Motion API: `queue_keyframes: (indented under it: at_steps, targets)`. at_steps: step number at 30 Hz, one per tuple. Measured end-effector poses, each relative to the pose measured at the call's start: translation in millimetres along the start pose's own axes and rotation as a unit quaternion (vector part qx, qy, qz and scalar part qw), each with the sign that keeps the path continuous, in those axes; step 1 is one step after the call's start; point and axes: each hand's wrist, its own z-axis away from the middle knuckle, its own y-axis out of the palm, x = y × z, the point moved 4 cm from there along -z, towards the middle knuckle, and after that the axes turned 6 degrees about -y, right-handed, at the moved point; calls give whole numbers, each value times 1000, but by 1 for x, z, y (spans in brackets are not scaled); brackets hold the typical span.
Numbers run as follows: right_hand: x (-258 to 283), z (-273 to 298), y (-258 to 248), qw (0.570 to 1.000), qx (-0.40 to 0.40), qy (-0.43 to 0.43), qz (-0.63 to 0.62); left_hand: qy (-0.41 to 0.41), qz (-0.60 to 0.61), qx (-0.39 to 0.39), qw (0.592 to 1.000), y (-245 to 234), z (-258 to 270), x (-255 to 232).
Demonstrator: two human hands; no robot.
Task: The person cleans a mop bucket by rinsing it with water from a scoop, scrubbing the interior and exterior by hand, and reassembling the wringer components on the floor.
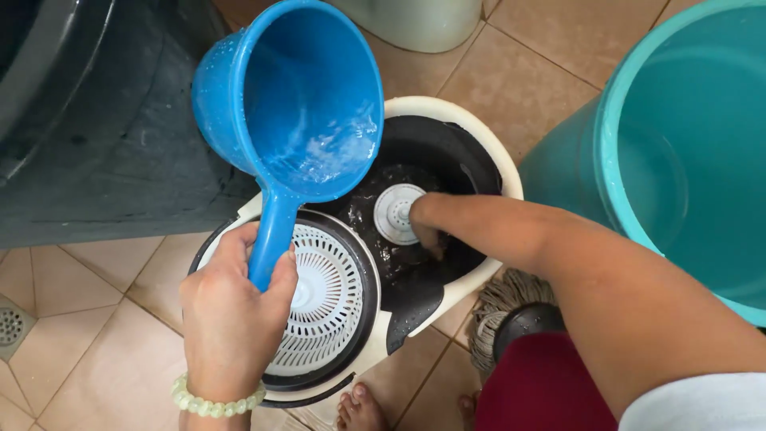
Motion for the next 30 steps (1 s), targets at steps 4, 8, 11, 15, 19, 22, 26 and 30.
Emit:
queue_keyframes:
  at_steps: [4,8,11,15,19,22,26,30]
  targets:
    - [59,-67,-11,968,-167,-183,39,11,15,-1,1000,0,-1,0]
    - [83,-67,-49,878,-440,-167,89,3,22,-2,1000,0,-2,-1]
    - [97,-43,-72,848,-523,-58,65,34,16,-15,999,-2,-6,-3]
    - [140,-32,-62,853,-512,-64,79,4,19,0,1000,0,-7,0]
    - [151,-26,-77,855,-502,-86,94,17,45,-3,999,-3,-9,0]
    - [146,-23,-74,860,-493,-88,100,18,51,0,999,-4,-8,1]
    - [129,-8,-71,868,-479,-75,107,12,44,4,999,-1,-9,-2]
    - [123,20,-65,888,-440,-59,118,20,7,0,1000,-3,-6,1]
